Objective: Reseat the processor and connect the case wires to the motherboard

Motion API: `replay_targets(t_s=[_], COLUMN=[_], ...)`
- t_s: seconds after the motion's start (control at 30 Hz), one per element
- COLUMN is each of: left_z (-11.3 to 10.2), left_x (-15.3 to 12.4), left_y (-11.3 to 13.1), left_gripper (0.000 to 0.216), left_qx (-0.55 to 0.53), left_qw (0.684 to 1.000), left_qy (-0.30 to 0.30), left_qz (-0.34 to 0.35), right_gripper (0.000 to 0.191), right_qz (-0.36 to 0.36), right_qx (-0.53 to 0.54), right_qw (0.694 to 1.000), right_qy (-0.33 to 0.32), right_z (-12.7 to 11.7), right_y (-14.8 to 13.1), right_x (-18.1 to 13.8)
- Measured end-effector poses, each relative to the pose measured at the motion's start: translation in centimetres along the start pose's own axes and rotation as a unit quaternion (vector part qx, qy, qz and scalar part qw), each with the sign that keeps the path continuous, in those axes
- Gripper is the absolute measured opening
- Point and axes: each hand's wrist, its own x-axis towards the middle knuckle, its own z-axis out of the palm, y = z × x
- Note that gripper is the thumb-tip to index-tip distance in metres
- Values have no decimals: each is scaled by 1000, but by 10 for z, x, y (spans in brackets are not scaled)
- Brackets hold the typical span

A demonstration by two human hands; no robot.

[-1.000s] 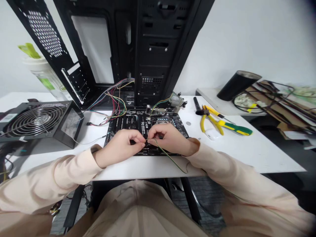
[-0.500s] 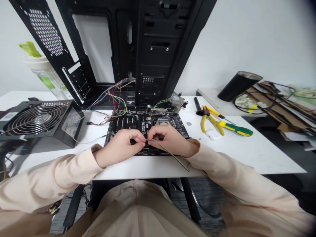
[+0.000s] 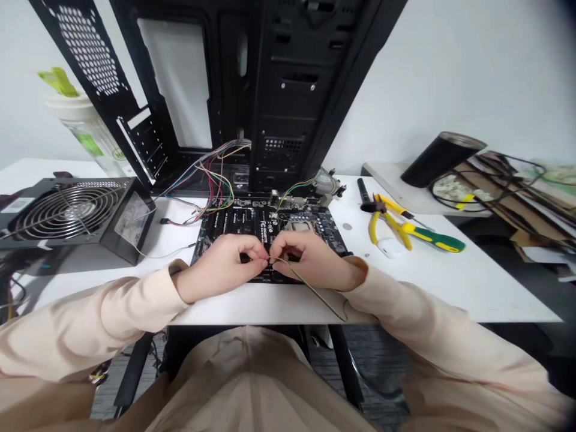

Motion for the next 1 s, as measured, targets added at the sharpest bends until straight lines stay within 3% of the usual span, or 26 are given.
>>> replay_targets(t_s=[0.2,0.33,0.53,1.0], left_z=[0,1,2,2], left_x=[0,-1,-1,-2], left_y=[0,0,-2,-1], left_gripper=[9,10,10,15], left_qx=[21,70,121,181], left_qw=[1000,997,990,979], left_qy=[-5,-2,1,-35], left_qz=[-1,36,80,90], right_gripper=[15,23,21,20], right_qz=[26,7,-18,-41], right_qx=[24,12,-5,-78], right_qw=[999,1000,1000,996], right_qy=[-6,-18,-17,-14], right_z=[-1,-1,1,4], right_y=[-3,-2,0,-1], right_x=[0,-1,-1,-3])
